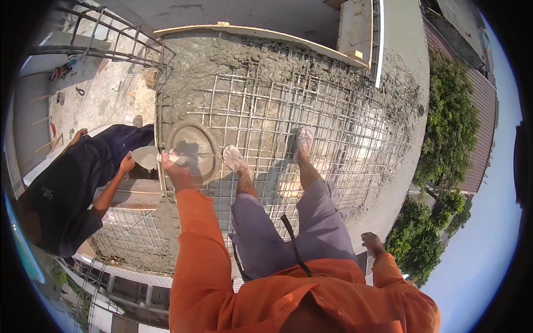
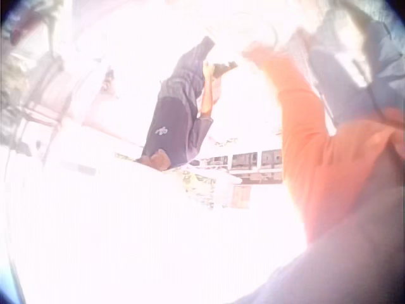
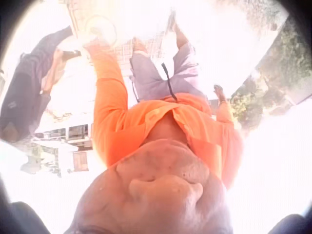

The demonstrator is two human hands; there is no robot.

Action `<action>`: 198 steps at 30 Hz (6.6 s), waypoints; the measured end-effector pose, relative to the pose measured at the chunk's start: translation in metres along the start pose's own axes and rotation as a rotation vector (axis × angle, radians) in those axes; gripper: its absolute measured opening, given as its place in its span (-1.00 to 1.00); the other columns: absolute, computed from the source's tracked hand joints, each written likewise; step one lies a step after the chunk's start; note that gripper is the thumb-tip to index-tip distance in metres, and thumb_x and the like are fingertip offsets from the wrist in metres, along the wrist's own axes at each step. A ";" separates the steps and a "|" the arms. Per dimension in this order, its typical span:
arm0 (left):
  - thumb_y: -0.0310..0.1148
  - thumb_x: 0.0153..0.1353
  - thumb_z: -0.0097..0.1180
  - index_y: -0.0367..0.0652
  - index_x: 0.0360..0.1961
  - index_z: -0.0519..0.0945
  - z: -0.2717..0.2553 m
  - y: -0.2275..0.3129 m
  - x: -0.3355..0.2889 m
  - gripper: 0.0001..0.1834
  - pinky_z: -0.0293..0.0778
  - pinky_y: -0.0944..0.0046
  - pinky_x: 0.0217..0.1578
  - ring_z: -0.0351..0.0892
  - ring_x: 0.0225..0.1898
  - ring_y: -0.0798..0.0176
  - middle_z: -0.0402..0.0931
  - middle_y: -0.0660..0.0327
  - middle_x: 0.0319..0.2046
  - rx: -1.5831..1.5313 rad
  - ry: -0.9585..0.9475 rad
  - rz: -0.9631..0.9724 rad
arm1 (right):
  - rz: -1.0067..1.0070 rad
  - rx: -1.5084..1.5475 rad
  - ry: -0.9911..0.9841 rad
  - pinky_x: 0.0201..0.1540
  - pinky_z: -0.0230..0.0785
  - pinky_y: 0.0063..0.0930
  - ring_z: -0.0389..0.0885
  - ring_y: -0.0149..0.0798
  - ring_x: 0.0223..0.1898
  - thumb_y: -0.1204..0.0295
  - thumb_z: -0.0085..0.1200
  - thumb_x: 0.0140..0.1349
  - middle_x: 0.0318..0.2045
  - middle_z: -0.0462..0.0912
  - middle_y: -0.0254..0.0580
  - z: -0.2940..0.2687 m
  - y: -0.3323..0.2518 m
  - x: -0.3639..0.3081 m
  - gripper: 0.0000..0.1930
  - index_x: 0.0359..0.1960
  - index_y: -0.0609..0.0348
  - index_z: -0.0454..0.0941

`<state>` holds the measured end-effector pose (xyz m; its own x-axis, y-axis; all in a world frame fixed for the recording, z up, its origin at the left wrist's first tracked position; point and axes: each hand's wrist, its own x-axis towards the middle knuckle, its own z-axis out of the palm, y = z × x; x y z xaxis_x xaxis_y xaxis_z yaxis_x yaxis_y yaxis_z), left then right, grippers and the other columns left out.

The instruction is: The person spreads wet cement onto a rebar grid with a trowel, emptying a bucket of concrete onto the surface and smoothing it out to level the slab.

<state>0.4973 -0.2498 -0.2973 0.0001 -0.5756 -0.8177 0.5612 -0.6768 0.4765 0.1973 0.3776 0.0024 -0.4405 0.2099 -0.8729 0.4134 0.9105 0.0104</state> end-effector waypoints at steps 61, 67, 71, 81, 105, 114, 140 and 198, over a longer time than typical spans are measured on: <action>-0.22 -0.15 0.21 -0.33 -0.39 0.49 0.752 -0.995 -0.504 -0.62 0.35 0.33 -0.52 0.39 -0.58 0.37 0.47 0.23 -0.60 2.154 -1.734 0.333 | -0.431 2.536 -0.213 -0.01 0.25 -0.26 0.42 -0.16 -0.08 -0.15 -0.19 0.17 -0.09 0.46 -0.20 -0.469 -0.159 0.718 -0.36 0.13 0.03 0.29; -0.26 -0.10 0.19 -0.34 -0.35 0.50 0.777 -1.069 -0.476 -0.64 0.39 0.28 -0.48 0.46 -0.52 0.33 0.51 0.15 -0.52 2.034 -1.402 0.433 | -0.467 2.507 -0.096 0.00 0.24 -0.26 0.42 -0.15 -0.07 -0.16 -0.17 0.14 -0.08 0.46 -0.19 -0.548 -0.145 0.749 -0.35 0.13 0.04 0.29; -0.29 -0.06 0.18 -0.35 -0.27 0.48 0.768 -1.095 -0.418 -0.63 0.41 0.27 -0.42 0.47 -0.46 0.30 0.51 0.13 -0.44 1.859 -1.230 0.640 | -0.464 2.153 0.175 0.11 0.16 -0.36 0.40 -0.18 -0.01 -0.03 -0.13 0.20 0.00 0.43 -0.14 -0.589 -0.127 0.771 -0.41 0.10 0.17 0.31; -0.45 0.04 0.07 -0.34 -0.19 0.39 0.745 -1.099 -0.415 -0.70 0.46 0.26 -0.26 0.53 -0.33 0.21 0.49 0.12 -0.31 1.280 -0.894 0.656 | -0.835 1.021 0.651 -0.10 0.28 -0.15 0.40 0.03 -0.14 -0.22 0.01 -0.01 -0.19 0.34 0.08 -0.734 -0.108 0.704 -0.21 -0.07 0.37 0.30; -0.42 -0.01 0.13 0.01 -0.33 0.33 0.673 -1.119 -0.638 -0.75 0.63 0.30 -0.50 0.46 -0.07 0.13 0.26 0.28 -0.31 1.704 0.414 3.080 | -1.251 0.969 0.493 0.02 0.11 -0.14 0.21 -0.12 -0.16 0.26 0.24 -0.23 -0.22 0.27 -0.42 -0.745 -0.180 0.534 -0.50 -0.10 -0.22 0.53; -0.44 0.01 0.10 -0.04 -0.28 0.32 0.579 -1.036 -0.475 -0.74 0.49 0.24 -0.59 0.48 -0.30 0.12 0.30 0.24 -0.36 1.936 -0.838 2.185 | -1.294 1.030 0.854 -0.18 0.16 -0.31 0.22 -0.22 -0.31 0.27 0.27 -0.27 -0.36 0.31 -0.41 -0.617 -0.159 0.536 -0.55 -0.23 -0.12 0.46; -0.42 -0.15 0.18 -0.30 -0.37 0.51 0.544 -0.821 -0.557 -0.73 0.38 0.30 -0.45 0.44 -0.51 0.34 0.49 0.22 -0.56 1.682 -0.436 0.158 | -0.237 0.444 -0.284 -0.35 0.20 -0.63 0.33 -0.50 -0.46 0.31 -0.05 0.10 -0.50 0.43 -0.42 -0.594 0.141 0.629 -0.76 -0.31 0.22 0.49; -0.47 -0.16 0.16 -0.28 -0.27 0.48 0.611 -0.636 -0.354 -0.66 0.37 0.26 -0.37 0.44 -0.45 0.28 0.48 0.20 -0.48 1.571 -0.200 0.554 | -0.437 0.392 -0.112 -0.43 0.22 -0.49 0.34 -0.42 -0.54 0.46 -0.04 0.14 -0.62 0.39 -0.30 -0.616 -0.094 0.488 -0.85 -0.51 0.28 0.40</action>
<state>-0.3655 0.1040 -0.1137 -0.2662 -0.8471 -0.4599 -0.7855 -0.0858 0.6128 -0.5471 0.6135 -0.1240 -0.5577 -0.2132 -0.8022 0.4852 0.7004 -0.5235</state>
